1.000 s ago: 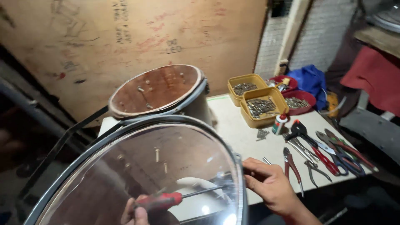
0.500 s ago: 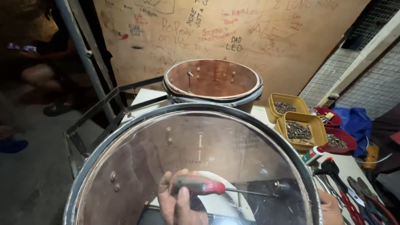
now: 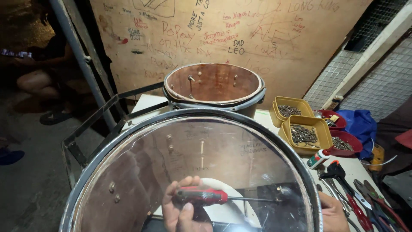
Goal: Adjusting or removing screws on a drum rim using a screwdriver
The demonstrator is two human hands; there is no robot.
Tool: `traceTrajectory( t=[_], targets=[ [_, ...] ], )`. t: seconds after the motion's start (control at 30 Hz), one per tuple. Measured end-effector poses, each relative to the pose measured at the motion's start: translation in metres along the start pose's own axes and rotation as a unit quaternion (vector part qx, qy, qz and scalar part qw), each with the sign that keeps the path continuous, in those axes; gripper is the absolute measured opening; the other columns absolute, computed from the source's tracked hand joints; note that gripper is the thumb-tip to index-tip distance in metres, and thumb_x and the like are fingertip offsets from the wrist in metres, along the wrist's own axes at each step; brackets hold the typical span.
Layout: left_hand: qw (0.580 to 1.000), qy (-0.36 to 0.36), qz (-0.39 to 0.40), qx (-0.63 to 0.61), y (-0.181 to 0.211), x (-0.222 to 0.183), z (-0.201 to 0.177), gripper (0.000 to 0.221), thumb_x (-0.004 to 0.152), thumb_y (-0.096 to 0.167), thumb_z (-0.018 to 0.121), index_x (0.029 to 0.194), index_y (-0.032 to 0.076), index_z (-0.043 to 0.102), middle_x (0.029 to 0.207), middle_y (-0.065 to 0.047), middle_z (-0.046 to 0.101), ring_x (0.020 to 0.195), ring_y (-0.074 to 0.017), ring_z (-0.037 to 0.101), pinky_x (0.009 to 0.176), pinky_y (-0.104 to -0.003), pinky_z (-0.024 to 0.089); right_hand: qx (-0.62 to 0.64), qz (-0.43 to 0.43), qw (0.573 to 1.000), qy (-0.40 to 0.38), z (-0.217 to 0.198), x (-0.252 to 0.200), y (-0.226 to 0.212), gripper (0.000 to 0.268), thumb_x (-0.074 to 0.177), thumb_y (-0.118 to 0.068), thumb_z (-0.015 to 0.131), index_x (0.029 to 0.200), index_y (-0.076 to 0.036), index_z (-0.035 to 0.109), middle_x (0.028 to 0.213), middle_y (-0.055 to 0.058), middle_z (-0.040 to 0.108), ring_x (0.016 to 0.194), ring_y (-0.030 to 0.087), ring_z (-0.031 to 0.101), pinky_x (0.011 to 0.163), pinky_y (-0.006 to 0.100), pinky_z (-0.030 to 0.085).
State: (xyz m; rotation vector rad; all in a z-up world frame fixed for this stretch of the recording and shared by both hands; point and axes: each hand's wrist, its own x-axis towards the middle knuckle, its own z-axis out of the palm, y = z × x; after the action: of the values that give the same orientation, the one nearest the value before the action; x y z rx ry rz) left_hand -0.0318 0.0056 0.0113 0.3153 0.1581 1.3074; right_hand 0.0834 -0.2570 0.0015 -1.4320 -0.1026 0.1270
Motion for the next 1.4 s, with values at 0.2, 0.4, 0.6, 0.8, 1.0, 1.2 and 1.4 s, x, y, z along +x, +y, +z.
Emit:
traceTrajectory(
  t=[0.2,0.4,0.6,0.8,1.0,1.2,1.4],
  targets=[
    [0.977,0.121,0.010,0.175,-0.008,0.000,0.009,0.062,0.081,0.028,0.070,0.138,0.008,0.060,0.112,-0.019,0.065,0.089,-0.0306,0.067,0.074,-0.040,0.058,-0.068,0.070,0.995,0.031,0.091,-0.019,-0.109,0.059,0.059,0.034,0.071,0.117,0.024,0.077,0.103,0.043,0.081,0.086,0.054,0.075,0.083,0.057,0.061],
    [0.984,-0.027,0.021,0.177,-0.010,0.014,-0.046,0.058,0.084,0.014,0.052,0.140,0.002,0.046,0.121,-0.034,0.065,0.109,-0.0447,0.069,0.091,-0.059,0.062,-0.068,-0.116,0.984,-0.118,0.059,0.001,-0.078,0.035,0.080,-0.007,0.075,0.110,0.010,0.083,0.118,0.022,0.085,0.108,0.028,0.078,0.095,0.038,0.059],
    [0.886,-0.112,0.129,0.431,-0.075,0.078,-0.180,0.048,0.096,0.017,0.061,0.141,0.002,0.051,0.123,-0.021,0.068,0.107,-0.0214,0.068,0.104,-0.028,0.052,-0.070,-0.190,0.960,-0.194,0.052,0.002,-0.085,0.034,0.087,-0.014,0.075,0.114,0.006,0.082,0.101,0.016,0.081,0.098,0.023,0.072,0.089,0.036,0.056],
    [0.957,-0.166,-0.024,0.239,-0.020,0.040,-0.104,0.052,0.091,0.009,0.054,0.141,0.005,0.042,0.129,-0.036,0.064,0.123,-0.0432,0.065,0.108,-0.052,0.052,-0.068,-0.197,0.958,-0.198,0.048,0.005,-0.080,0.033,0.089,-0.015,0.074,0.112,0.007,0.081,0.098,0.015,0.077,0.095,0.022,0.069,0.085,0.034,0.056],
    [0.984,0.048,0.035,0.168,-0.043,0.024,-0.050,0.038,0.102,0.020,0.047,0.140,0.018,0.049,0.115,-0.018,0.062,0.096,-0.0313,0.064,0.077,-0.051,0.059,-0.078,-0.226,0.953,-0.186,0.052,0.001,-0.086,0.029,0.088,-0.014,0.075,0.109,0.006,0.081,0.097,0.015,0.078,0.093,0.022,0.072,0.084,0.035,0.057],
    [0.943,-0.066,0.062,0.320,-0.021,0.040,-0.087,0.047,0.099,0.024,0.049,0.139,-0.001,0.047,0.116,-0.029,0.063,0.104,-0.0373,0.066,0.095,-0.044,0.055,-0.102,-0.242,0.946,-0.191,0.049,0.001,-0.085,0.032,0.089,-0.017,0.074,0.112,0.004,0.081,0.100,0.013,0.080,0.096,0.021,0.073,0.088,0.035,0.057],
    [0.969,-0.230,0.005,0.089,-0.021,0.043,-0.093,0.049,0.097,0.018,0.062,0.141,0.000,0.049,0.128,-0.033,0.056,0.111,-0.0453,0.063,0.097,-0.067,0.057,-0.096,-0.224,0.954,-0.178,0.045,0.001,-0.076,0.037,0.089,-0.017,0.073,0.118,0.005,0.079,0.109,0.014,0.080,0.105,0.023,0.073,0.095,0.037,0.056]
  ],
)
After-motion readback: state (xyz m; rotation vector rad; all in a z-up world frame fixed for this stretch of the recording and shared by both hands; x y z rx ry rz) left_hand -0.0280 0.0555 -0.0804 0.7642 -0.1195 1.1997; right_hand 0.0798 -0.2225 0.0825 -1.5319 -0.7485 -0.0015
